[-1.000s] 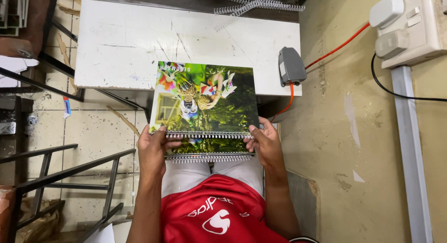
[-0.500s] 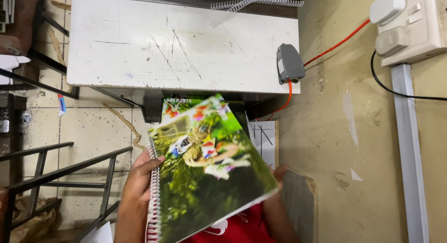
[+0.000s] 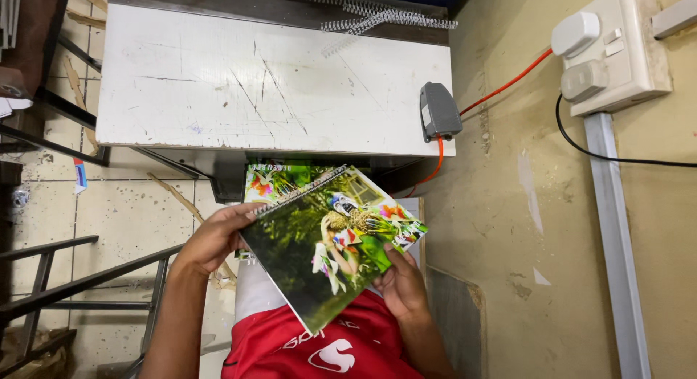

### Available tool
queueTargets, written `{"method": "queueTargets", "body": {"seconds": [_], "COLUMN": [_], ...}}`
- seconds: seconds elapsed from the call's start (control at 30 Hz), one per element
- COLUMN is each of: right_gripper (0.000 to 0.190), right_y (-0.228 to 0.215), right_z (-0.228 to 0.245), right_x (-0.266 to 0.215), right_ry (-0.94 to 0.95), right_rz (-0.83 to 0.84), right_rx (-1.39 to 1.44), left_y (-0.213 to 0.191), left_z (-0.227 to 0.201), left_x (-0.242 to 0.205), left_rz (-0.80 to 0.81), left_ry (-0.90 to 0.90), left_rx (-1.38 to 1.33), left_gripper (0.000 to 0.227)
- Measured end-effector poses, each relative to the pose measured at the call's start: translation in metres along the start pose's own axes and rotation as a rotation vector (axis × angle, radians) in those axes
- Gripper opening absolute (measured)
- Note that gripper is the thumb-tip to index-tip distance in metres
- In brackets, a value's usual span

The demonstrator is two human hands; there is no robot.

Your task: The person handles a white plastic spiral binding coil and a printed calendar sheet, inserting the coil into the punched holes to bind the pages. They repeatedly flip through the assembled calendar to check the binding and then place it on a stack.

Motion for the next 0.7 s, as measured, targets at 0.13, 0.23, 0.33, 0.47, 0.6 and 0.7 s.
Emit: {"method": "queueTargets", "body": {"seconds": [0.13,0.23,0.33,0.47,0.6,0.7], "right_gripper": [0.084,0.029,0.052,0.041,0.03,0.027], "right_y": [0.016,0.039,0.052,0.034,0.029,0.038], "right_z": [-0.032,-0.035,-0.032,-0.03,-0.023,-0.016], "right_x": [-0.003,-0.015,-0.025,-0.014,0.003,-0.003], "right_ry": [0.134,0.221,0.241,0.163,0.05,0.005], "right_rz": [0.098,0.181,0.287,0.262,0.269,0.211], "right_rx": [0.016,0.005,-0.251,-0.331,-0.307,-0.309], "left_y": [-0.011,-0.006,-0.028,-0.06,-0.105,-0.119], "left_z": [-0.011,-0.031,-0.075,-0.197,-0.31,-0.365], "left_x": [0.017,0.003,-0.018,-0.079,-0.097,-0.115], "left_rz": [-0.252,-0.45,-0.608,-0.978,-1.21,-1.258], "left_ry": [0.117,0.128,0.363,0.922,1.493,1.707], "left_rx": [-0.282,-0.314,0.002,0.437,0.786,1.039], "left_gripper": [0.03,0.058,0.062,0.044,0.036,0.041]}}
Point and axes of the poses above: each hand's wrist, its own x-axis towards the middle knuckle, its own y-axis out of the palm, z = x × y, the point moved 6 cm from there along x, towards the middle knuckle, and after that the axes turned 12 degrees about -z, right-handed, at the moved point
